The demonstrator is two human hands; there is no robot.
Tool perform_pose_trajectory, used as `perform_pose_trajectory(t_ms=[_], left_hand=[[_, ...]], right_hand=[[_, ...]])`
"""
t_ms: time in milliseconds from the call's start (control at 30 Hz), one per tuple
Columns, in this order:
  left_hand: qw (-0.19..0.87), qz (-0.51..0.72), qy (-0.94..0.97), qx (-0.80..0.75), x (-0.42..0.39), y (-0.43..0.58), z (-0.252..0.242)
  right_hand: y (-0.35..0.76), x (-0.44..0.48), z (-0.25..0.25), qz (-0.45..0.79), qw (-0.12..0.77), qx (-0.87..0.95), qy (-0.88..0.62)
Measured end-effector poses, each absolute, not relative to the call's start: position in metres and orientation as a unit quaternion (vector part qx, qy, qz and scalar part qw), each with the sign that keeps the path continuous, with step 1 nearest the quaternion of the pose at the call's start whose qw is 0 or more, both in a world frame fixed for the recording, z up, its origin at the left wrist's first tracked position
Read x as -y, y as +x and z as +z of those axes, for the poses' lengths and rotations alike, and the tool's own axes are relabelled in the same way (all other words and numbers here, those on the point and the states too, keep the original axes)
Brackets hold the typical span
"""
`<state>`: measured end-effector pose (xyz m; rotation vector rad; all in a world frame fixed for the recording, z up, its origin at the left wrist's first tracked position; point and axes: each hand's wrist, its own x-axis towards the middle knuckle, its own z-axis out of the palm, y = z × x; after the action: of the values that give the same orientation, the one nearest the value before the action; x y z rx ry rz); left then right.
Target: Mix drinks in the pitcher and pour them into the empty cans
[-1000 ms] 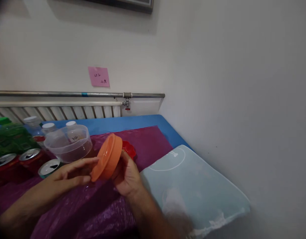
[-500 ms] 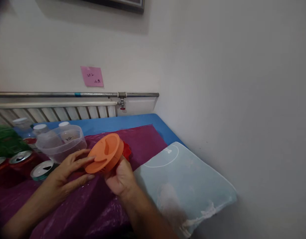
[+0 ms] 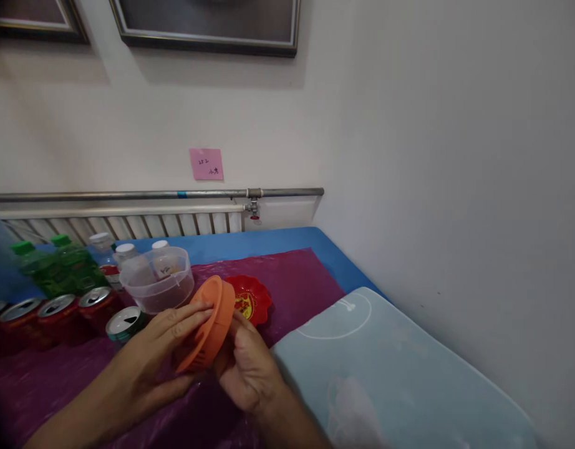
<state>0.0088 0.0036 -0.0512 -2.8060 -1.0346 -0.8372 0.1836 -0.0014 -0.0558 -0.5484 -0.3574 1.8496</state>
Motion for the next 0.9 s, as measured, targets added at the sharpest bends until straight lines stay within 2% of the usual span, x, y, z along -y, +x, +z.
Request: perform_pose_trajectory(t_ms=[100,200,267,400,500,633,900], left_hand=[[0.049,-0.312,-0.891,0.325,-0.001,-0.003,-0.038],[0.096,-0.328,-0.853,0.394,-0.014,-0.027,-0.008],[0.1,-0.296,-0.817,0.486,-0.032,-0.042,0.015],[0.046,-0.131,-0.788,0.599,-0.08,-0.055,0.048],[0.004,-0.049,-0.784,0.618,-0.107,-0.051,0.051],[-0.021,-0.038,-0.791,0.61,-0.123,-0.045,0.047],[0.035,-0.039,-0.825,0.562,-0.124,-0.039,0.034]], right_hand=[[0.182,0.005,-0.051,0.773,0.562,0.197,-0.22],[0.187,0.006,-0.044,0.741,0.584,0.249,-0.218],[0.191,0.004,-0.044,0.724,0.596,0.262,-0.229],[0.199,0.0,-0.055,0.723,0.587,0.26,-0.254],[0.207,0.001,-0.063,0.725,0.575,0.264,-0.272],[0.219,0.001,-0.068,0.717,0.568,0.273,-0.298],[0.226,-0.006,-0.08,0.731,0.551,0.253,-0.312]])
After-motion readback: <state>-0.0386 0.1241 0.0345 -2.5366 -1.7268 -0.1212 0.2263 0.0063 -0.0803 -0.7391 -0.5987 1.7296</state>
